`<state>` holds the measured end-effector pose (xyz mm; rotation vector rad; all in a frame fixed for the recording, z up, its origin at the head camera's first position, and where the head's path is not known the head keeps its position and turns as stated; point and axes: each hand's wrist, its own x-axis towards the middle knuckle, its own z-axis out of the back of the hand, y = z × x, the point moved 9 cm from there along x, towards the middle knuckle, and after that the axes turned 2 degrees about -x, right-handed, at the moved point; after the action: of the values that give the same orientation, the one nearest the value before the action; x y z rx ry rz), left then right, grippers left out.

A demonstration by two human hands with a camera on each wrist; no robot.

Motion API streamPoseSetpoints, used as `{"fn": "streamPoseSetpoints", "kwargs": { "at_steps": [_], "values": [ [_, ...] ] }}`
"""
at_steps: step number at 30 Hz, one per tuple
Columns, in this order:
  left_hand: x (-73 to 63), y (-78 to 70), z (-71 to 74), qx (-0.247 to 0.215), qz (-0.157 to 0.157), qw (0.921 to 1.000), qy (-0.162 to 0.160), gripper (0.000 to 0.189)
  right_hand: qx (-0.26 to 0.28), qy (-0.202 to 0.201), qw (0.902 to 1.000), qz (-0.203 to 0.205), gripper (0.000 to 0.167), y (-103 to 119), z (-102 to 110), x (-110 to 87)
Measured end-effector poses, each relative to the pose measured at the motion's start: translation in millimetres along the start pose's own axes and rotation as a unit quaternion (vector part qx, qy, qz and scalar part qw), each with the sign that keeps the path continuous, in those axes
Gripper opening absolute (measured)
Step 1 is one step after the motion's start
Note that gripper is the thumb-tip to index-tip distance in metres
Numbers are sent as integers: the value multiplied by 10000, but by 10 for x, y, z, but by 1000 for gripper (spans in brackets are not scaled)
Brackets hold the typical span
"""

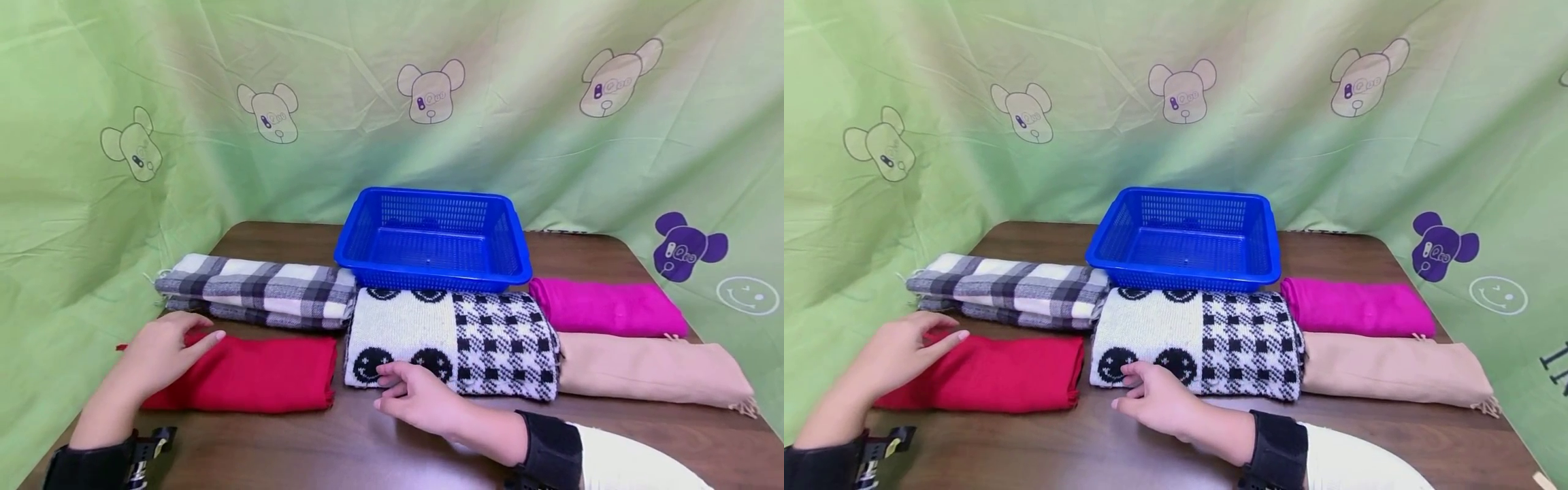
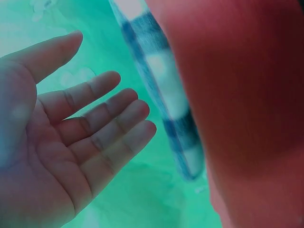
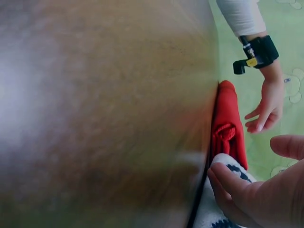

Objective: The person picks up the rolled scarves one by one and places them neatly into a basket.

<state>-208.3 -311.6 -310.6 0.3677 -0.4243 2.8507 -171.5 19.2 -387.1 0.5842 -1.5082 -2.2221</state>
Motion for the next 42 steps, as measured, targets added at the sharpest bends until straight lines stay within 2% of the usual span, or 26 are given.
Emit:
{"fn": "streamPoseSetpoints", "kwargs": {
  "at_steps": [6, 13, 20, 29, 35, 42],
  "values": [
    [-55, 331, -5, -14, 357, 9993, 77, 39, 260, 1, 9994, -214, 55, -44, -62, 18],
    [-102, 579, -87, -100, 655, 9969, 419, 46, 527, -22, 9978, -414, 53, -68, -80, 68],
    [-130, 854, -97, -475, 982, 9911, 763, 49, 768, 28, 9957, -513, 48, -32, -160, 152],
    [-77, 1091, -71, -337, 1031, 9888, 1021, 51, 984, -3, 9934, -582, 45, 4, -303, 297],
    [-109, 1246, -89, -392, 1222, 9843, 1214, 51, 1090, -89, 9921, -613, 41, 46, -393, 372],
    [-128, 1353, -99, -260, 1217, 9815, 1454, 50, 1194, -166, 9909, -597, 46, 89, -504, 493]
  ]
}}
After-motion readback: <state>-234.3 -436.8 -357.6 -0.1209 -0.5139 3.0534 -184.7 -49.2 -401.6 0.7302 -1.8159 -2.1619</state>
